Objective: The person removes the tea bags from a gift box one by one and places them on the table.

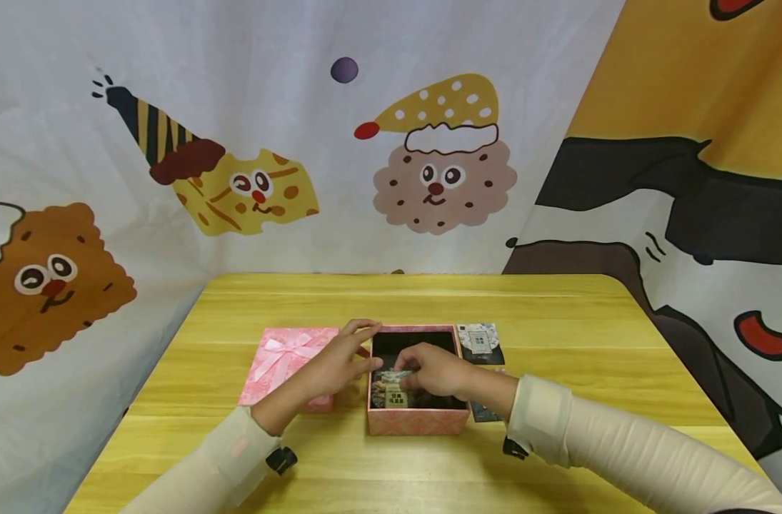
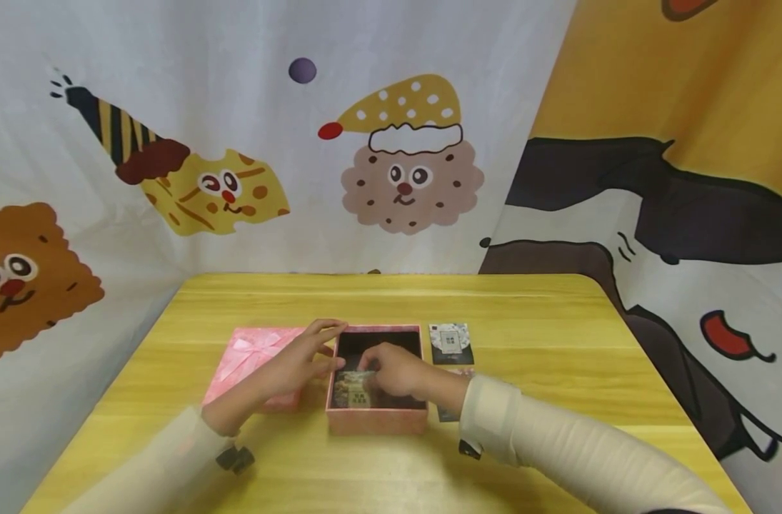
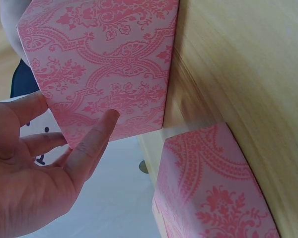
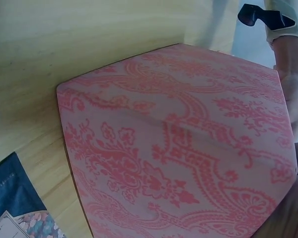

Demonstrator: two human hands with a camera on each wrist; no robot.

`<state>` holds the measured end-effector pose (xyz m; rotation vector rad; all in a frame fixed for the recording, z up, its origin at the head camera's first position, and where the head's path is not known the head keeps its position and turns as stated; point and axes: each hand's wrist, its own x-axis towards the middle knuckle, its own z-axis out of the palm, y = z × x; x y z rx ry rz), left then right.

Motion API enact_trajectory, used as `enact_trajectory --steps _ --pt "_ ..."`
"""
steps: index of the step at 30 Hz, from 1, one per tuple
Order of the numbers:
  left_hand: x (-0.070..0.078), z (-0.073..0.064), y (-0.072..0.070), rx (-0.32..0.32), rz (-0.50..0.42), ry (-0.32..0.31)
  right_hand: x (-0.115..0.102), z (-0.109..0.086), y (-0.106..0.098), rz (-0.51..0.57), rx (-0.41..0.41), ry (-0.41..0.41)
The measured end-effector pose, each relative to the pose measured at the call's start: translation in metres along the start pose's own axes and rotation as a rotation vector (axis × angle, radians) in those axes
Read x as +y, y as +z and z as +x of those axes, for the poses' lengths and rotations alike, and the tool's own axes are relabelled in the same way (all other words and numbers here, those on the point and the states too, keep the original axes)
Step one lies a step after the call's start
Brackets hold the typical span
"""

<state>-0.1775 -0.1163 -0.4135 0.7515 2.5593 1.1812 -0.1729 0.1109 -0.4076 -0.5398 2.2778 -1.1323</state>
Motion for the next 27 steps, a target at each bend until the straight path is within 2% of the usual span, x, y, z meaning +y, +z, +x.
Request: enact_trajectory --steps 4,11,16,21,24,27 --pt "-0.001 0.0 0.0 -0.003 0.001 -0.001 0.001 0.0 0.002 0.062 -0.053 0.028" --pt "-0.001 -0.001 0.001 0.001 0.009 0.019 0.002 -0.004 0.013 -0.006 -0.078 0.082" --pt "-0.001 -0.001 0.001 -0.005 0.0 0.013 0.004 -0.003 0.015 0.019 -0.055 0.086" --pt "0.0 -0.002 0.001 -0.007 0.006 0.01 0.007 0.0 0.014 0.046 -0.027 0.026" --pt "-0.001 -0.001 0.001 -0.007 0.008 0.009 0.008 0.003 0.013 0.051 0.018 -0.01" --pt "-0.001 -0.001 0.001 -0.007 0.001 0.009 0.009 0.005 0.013 0.087 0.05 -0.005"
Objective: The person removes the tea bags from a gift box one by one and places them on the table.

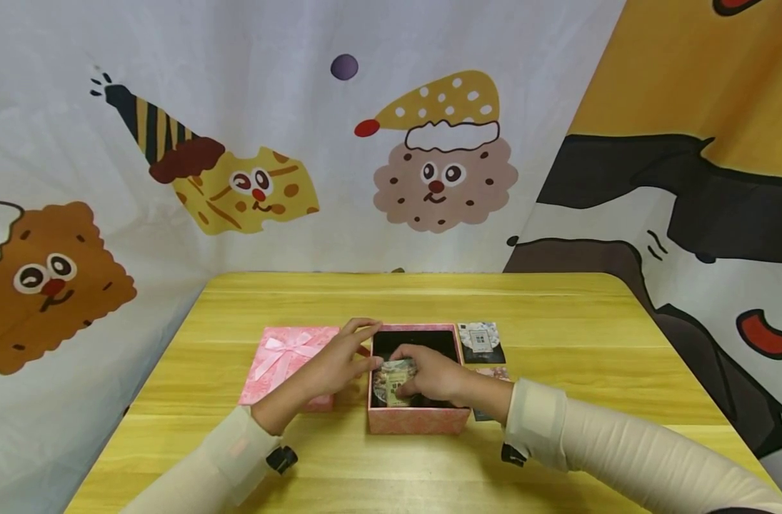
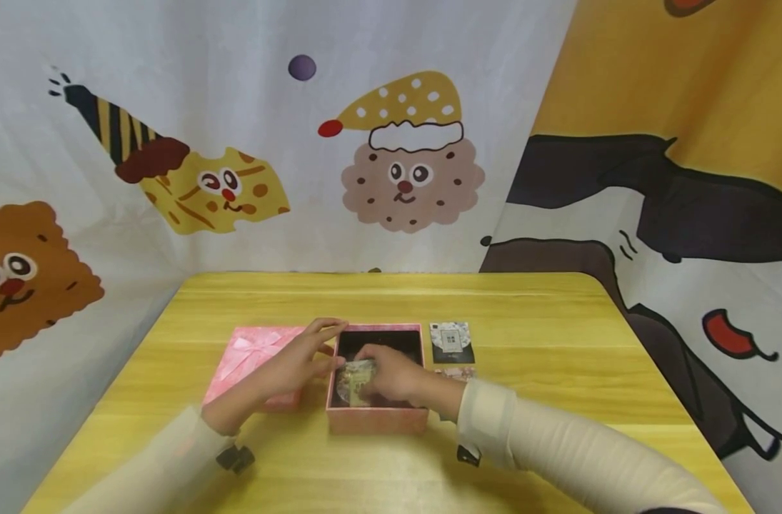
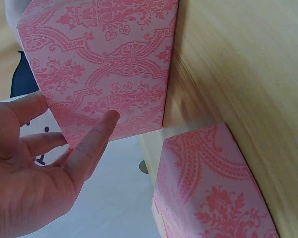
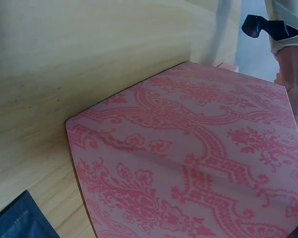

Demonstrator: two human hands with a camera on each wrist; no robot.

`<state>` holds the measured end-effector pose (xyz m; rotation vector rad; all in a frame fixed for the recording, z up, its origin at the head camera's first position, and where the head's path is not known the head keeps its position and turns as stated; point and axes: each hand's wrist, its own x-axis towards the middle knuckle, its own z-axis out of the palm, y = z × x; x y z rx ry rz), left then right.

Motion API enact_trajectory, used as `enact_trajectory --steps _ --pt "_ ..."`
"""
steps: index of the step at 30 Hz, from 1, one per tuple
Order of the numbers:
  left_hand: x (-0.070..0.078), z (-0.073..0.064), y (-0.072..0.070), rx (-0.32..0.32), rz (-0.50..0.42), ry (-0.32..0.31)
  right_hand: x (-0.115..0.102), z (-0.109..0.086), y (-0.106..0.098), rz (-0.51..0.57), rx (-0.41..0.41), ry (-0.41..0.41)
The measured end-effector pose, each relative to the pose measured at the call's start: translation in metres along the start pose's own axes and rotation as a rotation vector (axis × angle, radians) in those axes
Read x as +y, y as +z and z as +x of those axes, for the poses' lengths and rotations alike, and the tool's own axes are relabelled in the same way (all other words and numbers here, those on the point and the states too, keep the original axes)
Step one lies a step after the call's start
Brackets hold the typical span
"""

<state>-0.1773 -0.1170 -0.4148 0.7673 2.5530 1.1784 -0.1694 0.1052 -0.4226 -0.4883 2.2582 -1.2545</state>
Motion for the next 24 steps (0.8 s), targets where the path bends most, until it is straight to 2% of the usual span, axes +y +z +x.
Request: enact_trajectory --steps 3,8,13,18,24 --pt "0.0 0.0001 -0.0002 0.002 0.001 0.009 -0.001 0.0 0.0001 0.047 0.013 0.016" --pt "0.0003 0.0003 0.0001 0.006 0.01 0.021 -0.003 -0.0008 -0.0006 0.044 0.031 0.028" --pt "0.0004 0.0003 0.0 0.011 0.029 0.025 -0.0017 0.0 -0.0028 0.095 0.039 0.049" --pt "0.0011 0.0002 -0.0003 0.008 0.027 0.014 -0.0028 0.001 -0.0027 0.164 0.061 0.042" --pt "0.0014 0.0004 0.0003 0.003 0.019 0.002 -0.0066 -0.002 -0.0037 0.212 0.089 0.075"
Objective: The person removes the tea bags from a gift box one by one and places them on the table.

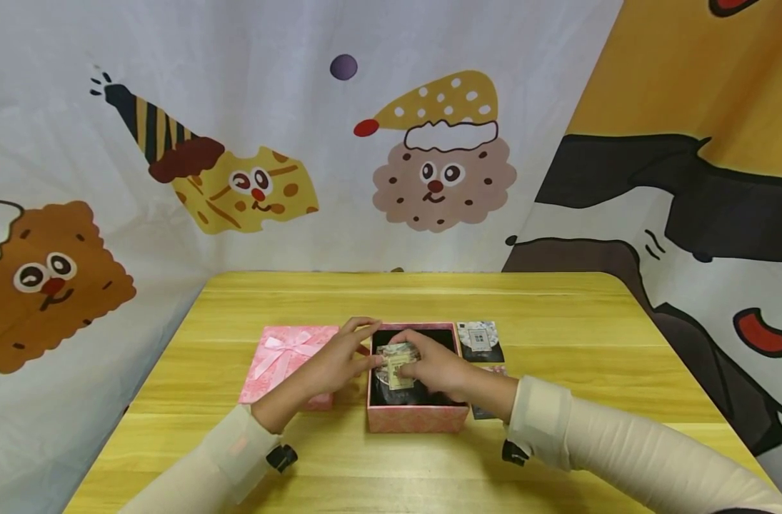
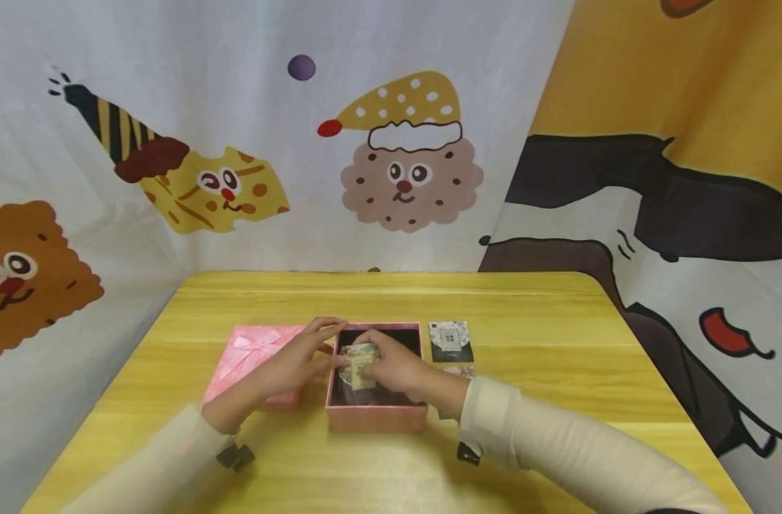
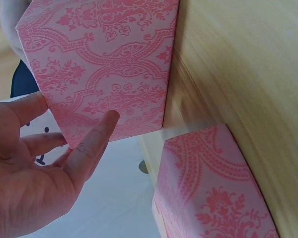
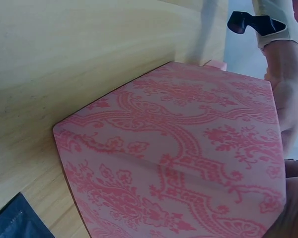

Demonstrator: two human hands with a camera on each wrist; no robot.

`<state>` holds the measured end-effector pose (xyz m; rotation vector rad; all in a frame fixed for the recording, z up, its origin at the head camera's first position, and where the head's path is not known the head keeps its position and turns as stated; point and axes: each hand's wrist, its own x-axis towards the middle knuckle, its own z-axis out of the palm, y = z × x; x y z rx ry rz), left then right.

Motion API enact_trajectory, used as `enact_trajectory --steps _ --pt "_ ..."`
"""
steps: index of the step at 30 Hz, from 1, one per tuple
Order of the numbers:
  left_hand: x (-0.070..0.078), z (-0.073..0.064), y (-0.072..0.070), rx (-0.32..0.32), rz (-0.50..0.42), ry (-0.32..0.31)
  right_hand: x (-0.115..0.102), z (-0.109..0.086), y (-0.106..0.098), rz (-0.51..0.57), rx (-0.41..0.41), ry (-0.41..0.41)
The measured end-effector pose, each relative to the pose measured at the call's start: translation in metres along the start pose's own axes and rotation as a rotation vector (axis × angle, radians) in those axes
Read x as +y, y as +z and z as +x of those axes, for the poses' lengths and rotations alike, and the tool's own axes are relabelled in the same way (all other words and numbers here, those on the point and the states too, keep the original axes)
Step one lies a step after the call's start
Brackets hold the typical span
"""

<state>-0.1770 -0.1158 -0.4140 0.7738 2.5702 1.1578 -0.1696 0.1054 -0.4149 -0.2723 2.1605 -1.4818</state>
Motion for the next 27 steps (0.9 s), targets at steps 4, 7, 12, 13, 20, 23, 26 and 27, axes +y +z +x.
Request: enact_trajectory --steps 4,7,12,13,20,23,26,27 --pt "-0.001 0.0 0.0 0.0 -0.001 0.0 -0.002 -0.002 0.0 0.008 0.005 0.017" --pt "-0.001 0.0 0.001 -0.004 -0.002 0.0 -0.004 -0.005 -0.002 0.008 0.008 0.022" --pt "-0.001 0.0 0.0 -0.003 0.002 0.002 -0.01 -0.01 -0.01 0.024 -0.002 0.023" --pt "-0.001 0.0 0.0 -0.004 0.002 0.0 -0.011 -0.012 -0.012 0.029 -0.004 0.024" --pt "0.0 0.0 0.0 -0.009 0.0 -0.018 -0.014 -0.019 -0.023 0.018 0.013 0.048" --pt "0.0 0.0 0.0 -0.007 0.004 -0.024 -0.015 -0.023 -0.026 0.028 0.01 0.049" --pt "0.0 0.0 0.001 -0.004 0.005 -0.027 -0.013 -0.026 -0.029 0.051 0.002 0.031" --pt "0.0 0.0 0.001 -0.003 0.005 -0.026 -0.013 -0.027 -0.03 0.058 0.0 0.023"
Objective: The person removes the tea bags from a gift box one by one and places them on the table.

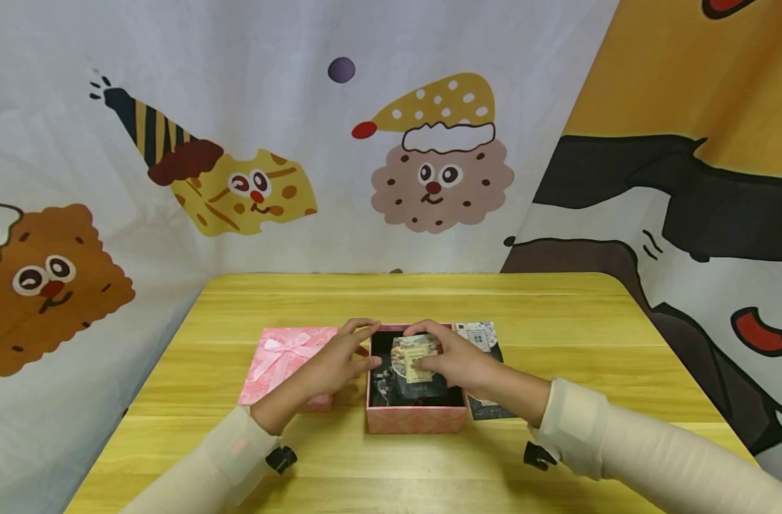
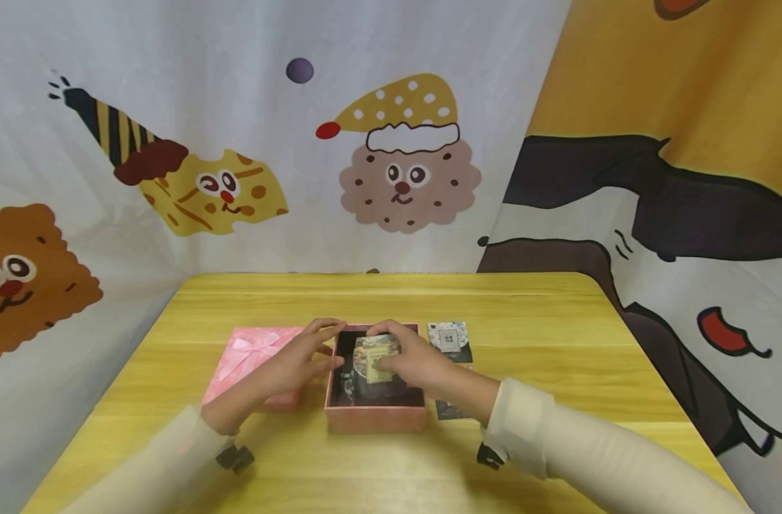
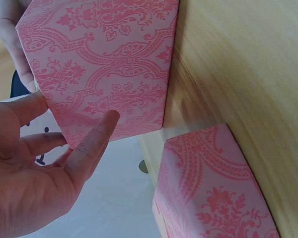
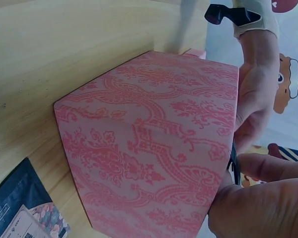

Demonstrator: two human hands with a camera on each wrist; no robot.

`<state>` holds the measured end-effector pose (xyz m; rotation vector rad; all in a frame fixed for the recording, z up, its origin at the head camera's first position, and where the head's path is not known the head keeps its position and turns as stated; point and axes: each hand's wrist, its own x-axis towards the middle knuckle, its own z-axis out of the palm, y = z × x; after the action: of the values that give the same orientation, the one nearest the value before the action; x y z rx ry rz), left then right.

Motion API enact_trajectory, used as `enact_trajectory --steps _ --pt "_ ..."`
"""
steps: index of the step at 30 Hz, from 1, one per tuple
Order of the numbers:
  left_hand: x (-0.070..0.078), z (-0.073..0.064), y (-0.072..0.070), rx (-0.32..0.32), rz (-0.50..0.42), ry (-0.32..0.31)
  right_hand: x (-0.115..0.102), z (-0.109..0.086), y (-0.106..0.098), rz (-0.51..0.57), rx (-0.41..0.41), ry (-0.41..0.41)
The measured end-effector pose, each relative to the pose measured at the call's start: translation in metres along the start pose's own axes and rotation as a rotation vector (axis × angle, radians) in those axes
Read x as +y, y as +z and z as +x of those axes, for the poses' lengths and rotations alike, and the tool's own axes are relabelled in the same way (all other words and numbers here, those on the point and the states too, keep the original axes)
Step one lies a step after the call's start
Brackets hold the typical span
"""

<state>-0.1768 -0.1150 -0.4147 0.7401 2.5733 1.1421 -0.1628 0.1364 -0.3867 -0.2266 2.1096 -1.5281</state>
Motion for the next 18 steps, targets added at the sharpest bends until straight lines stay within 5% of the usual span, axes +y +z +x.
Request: enact_trajectory --steps 18 --pt "0.0 0.0 0.0 0.01 0.008 0.008 0.006 -0.018 -0.025 0.001 0.026 -0.053"
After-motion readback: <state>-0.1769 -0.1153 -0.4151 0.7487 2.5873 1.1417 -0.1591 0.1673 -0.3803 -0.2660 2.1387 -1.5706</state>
